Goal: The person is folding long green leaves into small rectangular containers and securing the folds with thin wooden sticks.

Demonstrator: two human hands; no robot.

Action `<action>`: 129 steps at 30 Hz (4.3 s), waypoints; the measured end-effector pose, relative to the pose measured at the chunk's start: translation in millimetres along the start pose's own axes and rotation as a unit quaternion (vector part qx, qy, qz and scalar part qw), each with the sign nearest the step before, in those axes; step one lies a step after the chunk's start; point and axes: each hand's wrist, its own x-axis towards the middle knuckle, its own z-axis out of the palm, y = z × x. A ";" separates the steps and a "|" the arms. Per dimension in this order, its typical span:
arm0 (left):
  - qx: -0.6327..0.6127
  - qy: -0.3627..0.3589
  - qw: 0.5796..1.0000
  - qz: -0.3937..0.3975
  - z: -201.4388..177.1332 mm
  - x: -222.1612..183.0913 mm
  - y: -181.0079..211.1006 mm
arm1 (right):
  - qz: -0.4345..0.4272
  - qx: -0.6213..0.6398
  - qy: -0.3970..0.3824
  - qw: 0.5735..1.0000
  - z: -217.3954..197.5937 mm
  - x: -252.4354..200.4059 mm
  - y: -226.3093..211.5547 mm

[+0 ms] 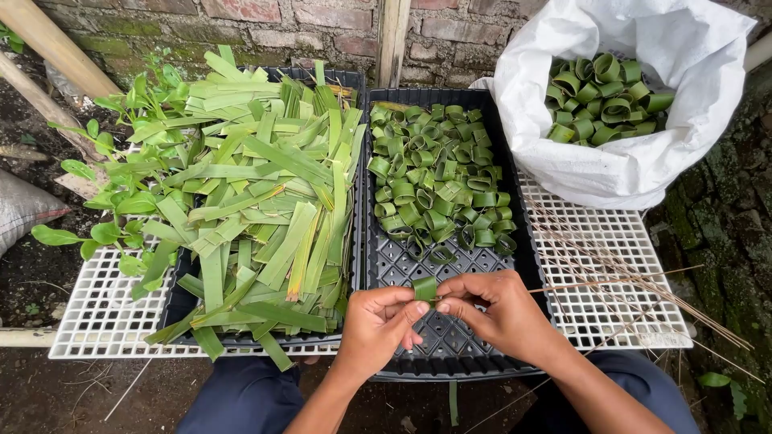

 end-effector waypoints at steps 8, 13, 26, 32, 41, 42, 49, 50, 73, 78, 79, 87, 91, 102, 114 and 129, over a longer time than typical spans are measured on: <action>0.034 0.025 0.998 0.047 3.2 -0.8 13.1 | -0.016 -0.014 0.022 1.000 2.9 -0.4 -1.3; 0.071 0.022 0.994 0.075 2.7 -1.0 15.1 | -0.007 -0.025 0.027 0.999 5.7 -0.6 -0.3; 0.062 0.013 0.998 0.017 1.2 -2.0 20.3 | 0.027 0.033 0.002 0.999 3.4 1.3 -1.9; 0.031 0.012 0.999 0.007 2.0 -4.1 6.9 | 0.007 0.068 -0.023 0.997 1.7 1.7 -4.2; -0.010 0.007 1.000 0.003 7.1 -5.7 6.0 | 0.008 0.104 -0.040 0.994 3.6 1.1 4.5; -0.006 0.007 1.000 0.009 7.9 -5.6 7.7 | 0.011 0.102 -0.036 0.994 3.8 0.9 5.8; -0.011 0.032 0.999 0.030 6.4 -4.7 8.7 | 0.014 0.054 -0.035 0.998 -6.0 2.8 -2.8; -0.006 0.029 0.999 0.036 5.6 -4.5 9.4 | -0.023 0.009 -0.015 1.000 -6.4 2.0 -2.9; 0.154 0.054 0.979 0.120 14.4 1.1 19.7 | -0.130 -0.124 0.036 0.983 5.5 -2.3 8.2; 0.256 0.103 0.932 0.233 25.4 -0.8 15.0 | -0.140 -0.177 0.094 0.970 11.3 -5.5 9.9; 0.261 0.104 0.932 0.231 29.4 -0.3 13.6 | -0.141 -0.172 0.094 0.970 16.9 -10.9 17.9; 0.170 0.059 0.984 -0.018 8.9 3.1 2.1 | -0.066 -0.199 -0.017 0.978 8.9 -6.3 32.8; 0.034 -0.120 0.989 -0.075 -22.6 4.6 -7.0 | -0.040 -0.122 -0.117 0.985 -13.1 -6.4 11.6; 0.495 -0.001 0.869 0.009 -16.0 59.5 14.1 | 0.052 -0.162 -0.195 0.966 -35.5 -8.0 25.5; 0.352 -0.108 0.930 -0.011 17.3 48.3 26.8 | -0.033 -0.190 -0.050 0.980 2.9 -12.1 81.7; 0.362 0.000 0.917 -0.169 -75.5 66.1 83.7 | 0.015 -0.213 0.014 0.977 -5.8 4.5 101.9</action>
